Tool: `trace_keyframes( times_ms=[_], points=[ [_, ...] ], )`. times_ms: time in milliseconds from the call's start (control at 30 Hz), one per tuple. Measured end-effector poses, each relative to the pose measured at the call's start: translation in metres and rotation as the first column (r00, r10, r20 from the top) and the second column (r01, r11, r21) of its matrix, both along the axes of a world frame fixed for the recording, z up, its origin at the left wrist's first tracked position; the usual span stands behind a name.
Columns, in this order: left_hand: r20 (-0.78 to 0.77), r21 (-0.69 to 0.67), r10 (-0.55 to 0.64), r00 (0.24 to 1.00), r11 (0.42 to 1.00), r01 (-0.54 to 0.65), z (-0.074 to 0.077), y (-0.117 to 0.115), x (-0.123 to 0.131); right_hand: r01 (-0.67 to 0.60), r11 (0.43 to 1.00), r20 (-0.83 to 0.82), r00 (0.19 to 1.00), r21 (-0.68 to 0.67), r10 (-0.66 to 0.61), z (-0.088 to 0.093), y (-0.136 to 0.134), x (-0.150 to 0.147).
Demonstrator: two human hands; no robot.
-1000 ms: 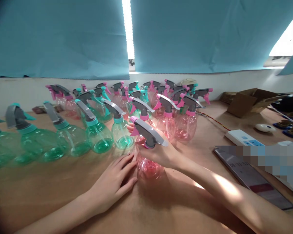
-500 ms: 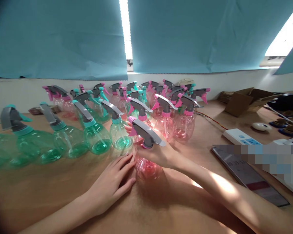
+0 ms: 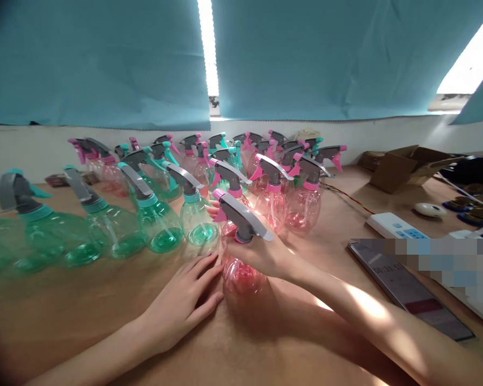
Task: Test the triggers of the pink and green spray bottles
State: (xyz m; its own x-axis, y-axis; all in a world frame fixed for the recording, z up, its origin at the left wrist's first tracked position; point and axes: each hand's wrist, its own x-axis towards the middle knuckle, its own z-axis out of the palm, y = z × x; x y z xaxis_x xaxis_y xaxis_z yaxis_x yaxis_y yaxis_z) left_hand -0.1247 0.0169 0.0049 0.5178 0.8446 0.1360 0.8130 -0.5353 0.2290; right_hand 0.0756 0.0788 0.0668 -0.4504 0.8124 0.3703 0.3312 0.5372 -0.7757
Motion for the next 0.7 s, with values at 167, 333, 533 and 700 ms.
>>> trace_keyframes(
  times_ms=[167, 333, 533, 700],
  points=[
    [0.000, -0.003, 0.006, 1.000, 1.000, -0.006, -0.001, 0.000, -0.001, 0.007, 1.000, -0.042, 0.999, 0.019, -0.006, 0.002, 0.000, -0.002],
    [0.032, 0.018, -0.006, 0.999, 1.000, 0.006, -0.008, 0.001, -0.003, -0.070, 0.997, -0.064, 0.996, -0.040, 0.068, 0.004, 0.000, 0.001],
    [0.025, 0.017, -0.017, 1.000, 1.000, 0.017, -0.009, 0.002, -0.004, -0.003, 0.990, -0.013, 1.000, -0.139, 0.002, 0.001, 0.000, 0.007],
    [0.002, -0.032, -0.007, 1.000, 0.999, 0.007, 0.000, 0.001, -0.001, -0.003, 0.992, -0.011, 1.000, -0.127, 0.002, -0.001, 0.002, 0.008]
  ],
)
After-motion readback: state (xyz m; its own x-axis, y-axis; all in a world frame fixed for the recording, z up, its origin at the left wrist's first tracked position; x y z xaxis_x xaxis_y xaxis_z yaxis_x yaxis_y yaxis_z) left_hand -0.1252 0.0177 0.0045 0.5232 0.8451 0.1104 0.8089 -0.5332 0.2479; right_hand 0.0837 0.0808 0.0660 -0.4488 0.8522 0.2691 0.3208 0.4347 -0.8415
